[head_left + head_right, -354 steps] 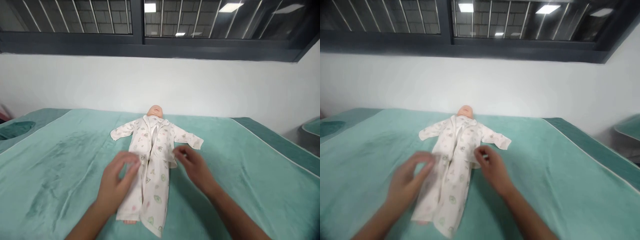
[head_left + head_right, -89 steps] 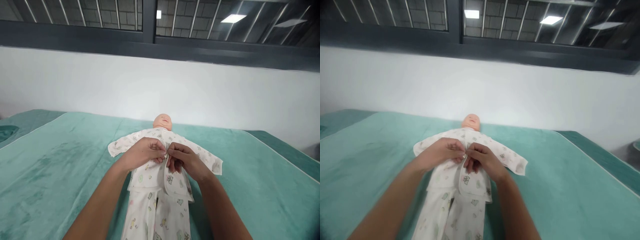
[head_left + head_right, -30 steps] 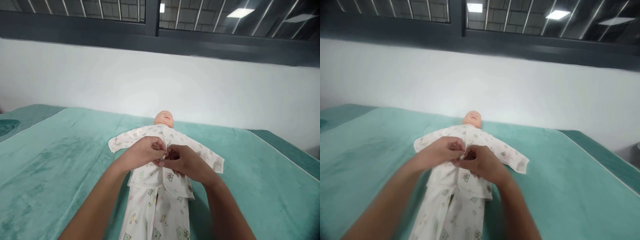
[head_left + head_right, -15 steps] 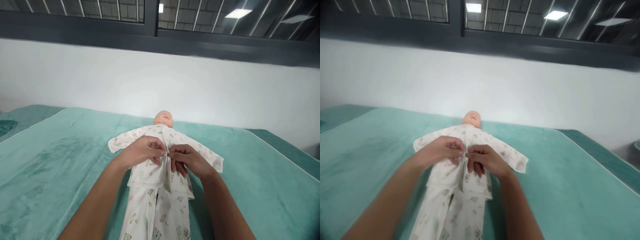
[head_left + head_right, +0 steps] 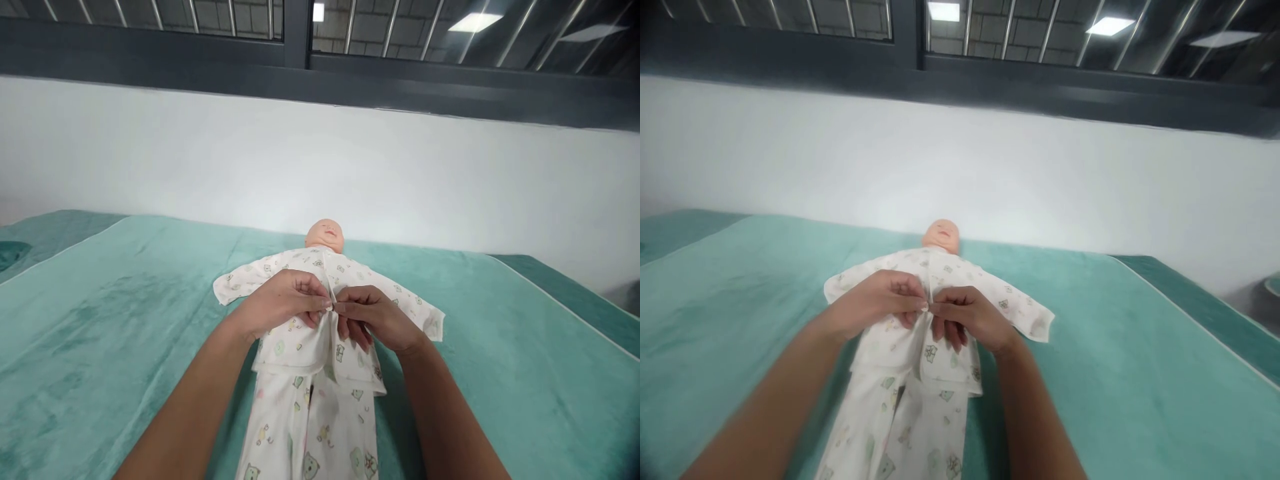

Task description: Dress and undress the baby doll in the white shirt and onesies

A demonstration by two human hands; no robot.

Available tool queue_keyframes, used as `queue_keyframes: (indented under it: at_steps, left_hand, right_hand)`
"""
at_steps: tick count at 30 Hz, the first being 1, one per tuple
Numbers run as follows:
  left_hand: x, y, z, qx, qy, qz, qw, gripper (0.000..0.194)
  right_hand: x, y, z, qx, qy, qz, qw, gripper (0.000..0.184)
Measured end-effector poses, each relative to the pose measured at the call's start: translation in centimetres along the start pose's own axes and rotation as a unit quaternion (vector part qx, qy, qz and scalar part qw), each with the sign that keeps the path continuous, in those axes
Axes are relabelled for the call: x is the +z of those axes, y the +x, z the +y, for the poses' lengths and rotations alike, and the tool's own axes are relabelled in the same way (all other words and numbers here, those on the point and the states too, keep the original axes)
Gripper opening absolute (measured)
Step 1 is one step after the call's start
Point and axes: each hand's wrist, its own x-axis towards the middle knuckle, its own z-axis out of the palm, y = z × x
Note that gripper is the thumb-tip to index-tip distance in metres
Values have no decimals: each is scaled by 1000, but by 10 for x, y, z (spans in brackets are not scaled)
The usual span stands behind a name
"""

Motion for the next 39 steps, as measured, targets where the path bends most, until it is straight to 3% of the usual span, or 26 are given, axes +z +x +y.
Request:
queue_keyframes:
  at_steps: [8, 13, 19, 25, 32, 39]
  left_hand:
    - [2, 1, 2, -11, -2, 23, 1000, 19]
    - [3, -1, 2, -13, -7, 30, 999, 20]
    - [4, -1, 4, -22, 12, 39, 999, 22]
    - [4, -1, 4, -14, 22, 11, 1000, 19]
    - [4, 0, -1, 0, 4, 19, 1000, 8]
    - [1, -2, -1, 12, -18, 4, 1000, 13]
  right_hand:
    - [1, 1, -1, -5, 12, 1, 1000, 37]
    - [3, 0, -4, 10, 8, 6, 1000, 24]
    - [6, 1, -9, 36, -32, 20, 999, 22]
    - [10, 1, -11, 36, -59, 30, 997, 26]
    - [9, 0, -9, 39, -37, 18, 998, 27]
    - [8, -1, -11, 23, -16, 2, 1000, 24]
